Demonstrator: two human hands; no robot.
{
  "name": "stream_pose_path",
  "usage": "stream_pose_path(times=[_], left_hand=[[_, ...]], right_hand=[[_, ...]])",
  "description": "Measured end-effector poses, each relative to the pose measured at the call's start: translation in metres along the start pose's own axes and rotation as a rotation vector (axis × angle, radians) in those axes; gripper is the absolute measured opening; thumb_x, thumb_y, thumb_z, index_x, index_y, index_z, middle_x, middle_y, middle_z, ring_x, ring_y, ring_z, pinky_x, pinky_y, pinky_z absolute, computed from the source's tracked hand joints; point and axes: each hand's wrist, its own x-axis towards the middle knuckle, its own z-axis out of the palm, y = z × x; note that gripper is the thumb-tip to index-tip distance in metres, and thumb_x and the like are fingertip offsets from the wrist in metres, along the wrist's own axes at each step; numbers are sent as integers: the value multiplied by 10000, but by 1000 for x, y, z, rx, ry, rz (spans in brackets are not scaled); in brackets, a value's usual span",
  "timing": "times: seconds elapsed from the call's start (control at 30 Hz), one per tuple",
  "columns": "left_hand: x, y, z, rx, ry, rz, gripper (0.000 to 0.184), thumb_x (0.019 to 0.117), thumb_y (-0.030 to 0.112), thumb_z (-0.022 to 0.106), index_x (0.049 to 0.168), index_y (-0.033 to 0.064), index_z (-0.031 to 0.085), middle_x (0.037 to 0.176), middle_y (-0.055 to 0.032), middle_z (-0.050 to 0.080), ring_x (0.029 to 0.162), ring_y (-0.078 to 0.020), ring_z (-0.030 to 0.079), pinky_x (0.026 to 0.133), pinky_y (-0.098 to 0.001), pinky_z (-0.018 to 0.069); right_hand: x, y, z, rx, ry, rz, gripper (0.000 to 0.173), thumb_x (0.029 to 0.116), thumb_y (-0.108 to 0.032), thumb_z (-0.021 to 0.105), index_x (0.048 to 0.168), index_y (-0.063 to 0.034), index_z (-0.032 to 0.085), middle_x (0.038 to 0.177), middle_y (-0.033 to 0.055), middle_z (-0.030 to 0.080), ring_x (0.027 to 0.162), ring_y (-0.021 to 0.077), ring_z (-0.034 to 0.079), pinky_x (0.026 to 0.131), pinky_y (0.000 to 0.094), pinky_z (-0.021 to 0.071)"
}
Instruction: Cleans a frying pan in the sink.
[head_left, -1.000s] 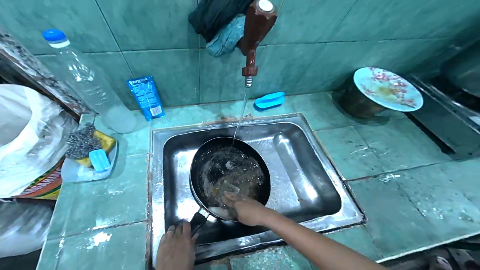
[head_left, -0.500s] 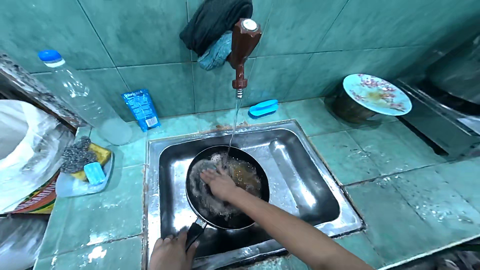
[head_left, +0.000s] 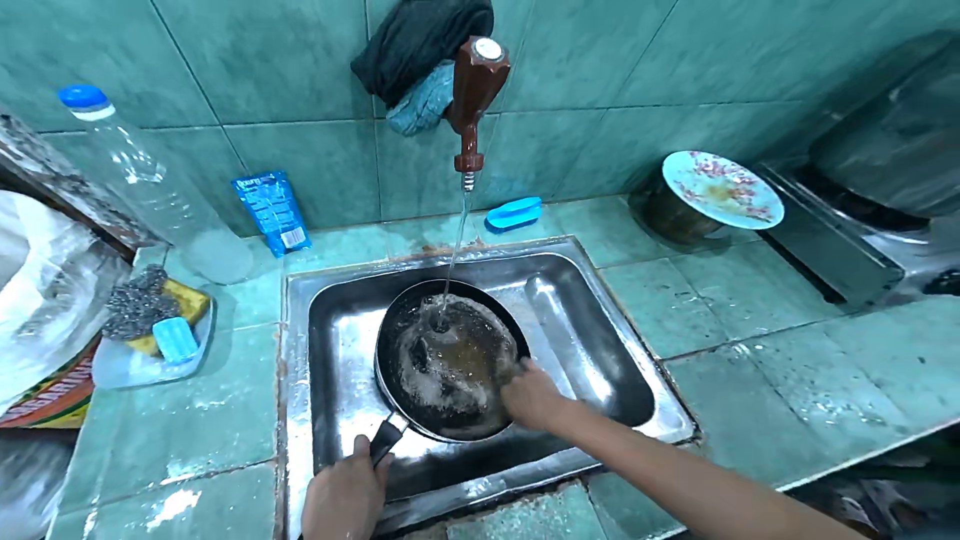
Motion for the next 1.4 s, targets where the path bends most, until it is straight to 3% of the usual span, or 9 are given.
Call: stream_pose_path(times=[0.13,0.23,0.47,0.67,0.8,0.9,1.03,1.2,1.4], left_hand=[[5,-2,-3,8,-56,44,640,1043,635,365,1385,126,546,1100,-192,720,1072,-396,695,906,-562,543],[6,-5,-4,32,-50,83,620,1051,622,361,1405,143,533,1097,-192,719,1066,-390,699,901,-569,542],[4,-4,-2,32,-33,89,597,1055,606,374,1392,141,536,1086,-186,723,1050,-396,704,888,-571,546],[6,-6,-2,-34,-57,44,625,1032,651,376,1360,152,562,1119,-171,719,1093,-373,691,908,-572,538],[34,-28,4,-310,-186,193,611,1000,630,492,1257,94,630,1069,-174,701,1014,-357,685,897,-604,526],[46,-36,4,-543,-346,313,480,1047,501,518,1227,62,586,873,-56,663,731,-176,651,740,-395,561],[52,-44,6,-789,-511,412,302,1090,339,481,1193,71,575,801,8,614,664,-95,599,677,-281,537],[54,-45,9,-946,-533,371,251,1076,312,523,1194,99,579,786,33,567,621,-73,551,614,-235,506],[46,-44,15,-1029,-441,395,205,1029,219,601,1174,73,601,800,11,595,626,-86,570,611,-247,516]], right_hand=[[-16,-51,-5,256,-46,-200,290,948,-161,609,1168,12,682,1167,295,663,1157,496,605,959,709,444],[7,-90,-22,449,61,-384,381,939,-64,592,1318,-65,633,1299,235,635,1217,441,598,982,674,467],[120,-75,-77,417,442,-268,709,991,-100,569,1637,-128,279,1705,90,248,1564,308,250,1238,614,211],[118,-3,-73,402,544,168,245,997,-98,602,1196,6,700,1323,241,635,1214,447,620,973,634,519],[114,-24,-58,447,535,68,263,999,-190,611,1178,-27,714,1231,246,680,1159,449,650,946,648,525],[126,-12,-59,648,529,-10,252,1011,-228,633,1185,-68,721,1177,224,708,1146,424,663,976,640,515],[137,-12,-84,853,633,136,283,1012,-216,624,1254,-95,705,1222,235,693,1172,436,652,978,650,512],[140,-78,-91,989,662,-241,295,1028,-143,591,1309,-101,669,1197,173,719,1117,345,694,999,568,535],[84,-66,-32,671,294,-721,225,1016,-95,614,1198,1,705,1136,189,717,1058,302,692,1004,526,520]])
